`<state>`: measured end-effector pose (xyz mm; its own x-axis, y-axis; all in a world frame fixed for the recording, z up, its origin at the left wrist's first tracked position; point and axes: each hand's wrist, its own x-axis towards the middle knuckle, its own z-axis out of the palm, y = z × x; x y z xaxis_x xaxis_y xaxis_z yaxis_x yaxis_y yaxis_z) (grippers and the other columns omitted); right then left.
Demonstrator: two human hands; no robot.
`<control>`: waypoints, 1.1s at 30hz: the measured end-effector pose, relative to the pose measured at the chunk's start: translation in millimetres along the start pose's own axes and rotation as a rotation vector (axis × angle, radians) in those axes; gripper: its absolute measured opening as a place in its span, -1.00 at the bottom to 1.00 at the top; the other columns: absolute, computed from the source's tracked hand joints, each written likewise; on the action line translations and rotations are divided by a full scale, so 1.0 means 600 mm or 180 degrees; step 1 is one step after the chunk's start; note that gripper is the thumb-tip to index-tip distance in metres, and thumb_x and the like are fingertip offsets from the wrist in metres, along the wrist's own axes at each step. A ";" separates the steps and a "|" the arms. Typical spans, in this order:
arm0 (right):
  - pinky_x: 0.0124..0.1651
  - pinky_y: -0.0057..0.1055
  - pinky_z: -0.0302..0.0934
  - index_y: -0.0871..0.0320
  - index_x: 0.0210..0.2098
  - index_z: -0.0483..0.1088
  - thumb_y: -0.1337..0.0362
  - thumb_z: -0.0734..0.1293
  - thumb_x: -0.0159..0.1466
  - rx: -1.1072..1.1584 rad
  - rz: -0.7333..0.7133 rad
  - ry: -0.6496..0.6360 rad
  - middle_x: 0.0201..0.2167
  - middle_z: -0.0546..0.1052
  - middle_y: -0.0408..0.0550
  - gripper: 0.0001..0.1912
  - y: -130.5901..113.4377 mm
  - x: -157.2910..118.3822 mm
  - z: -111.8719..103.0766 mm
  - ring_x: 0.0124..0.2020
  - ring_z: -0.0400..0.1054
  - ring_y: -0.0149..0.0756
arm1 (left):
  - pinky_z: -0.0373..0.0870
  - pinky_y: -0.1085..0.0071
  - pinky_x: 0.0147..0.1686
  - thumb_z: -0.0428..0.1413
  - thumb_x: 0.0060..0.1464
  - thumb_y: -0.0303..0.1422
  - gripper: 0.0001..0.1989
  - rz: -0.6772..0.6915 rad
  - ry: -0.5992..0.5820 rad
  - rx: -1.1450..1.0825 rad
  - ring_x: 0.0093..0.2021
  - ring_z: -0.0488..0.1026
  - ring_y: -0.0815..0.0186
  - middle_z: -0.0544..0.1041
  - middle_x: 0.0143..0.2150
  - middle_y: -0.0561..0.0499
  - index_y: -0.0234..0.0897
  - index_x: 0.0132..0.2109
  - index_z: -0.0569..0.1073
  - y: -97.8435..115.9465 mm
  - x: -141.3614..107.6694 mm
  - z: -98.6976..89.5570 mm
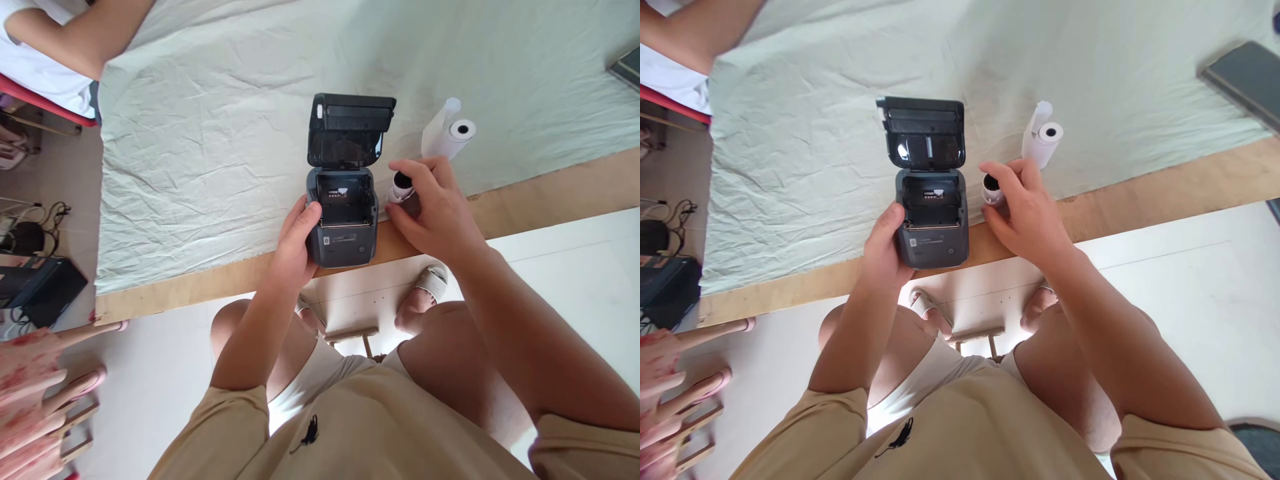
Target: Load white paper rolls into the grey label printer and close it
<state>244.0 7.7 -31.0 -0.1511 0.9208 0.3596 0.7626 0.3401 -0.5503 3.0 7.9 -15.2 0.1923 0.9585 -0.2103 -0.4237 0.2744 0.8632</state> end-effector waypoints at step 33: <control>-0.03 -0.10 0.40 -0.02 -0.26 0.58 0.42 0.39 0.35 0.0438 -0.1118 0.1061 -0.28 0.72 -0.18 -0.81 -0.086 0.024 0.033 -0.09 0.65 -0.11 | 0.73 0.13 0.17 0.35 0.23 0.10 -0.52 0.0121 -0.0226 0.0374 0.32 0.67 -0.02 0.76 0.01 -0.05 -0.15 0.05 0.59 0.004 -0.006 0.000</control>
<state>189.7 7.1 -12.4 -0.1576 0.6428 0.7497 0.6084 0.6611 -0.4390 1.1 5.0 -12.4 0.2419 0.9591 -0.1470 -0.3262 0.2231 0.9186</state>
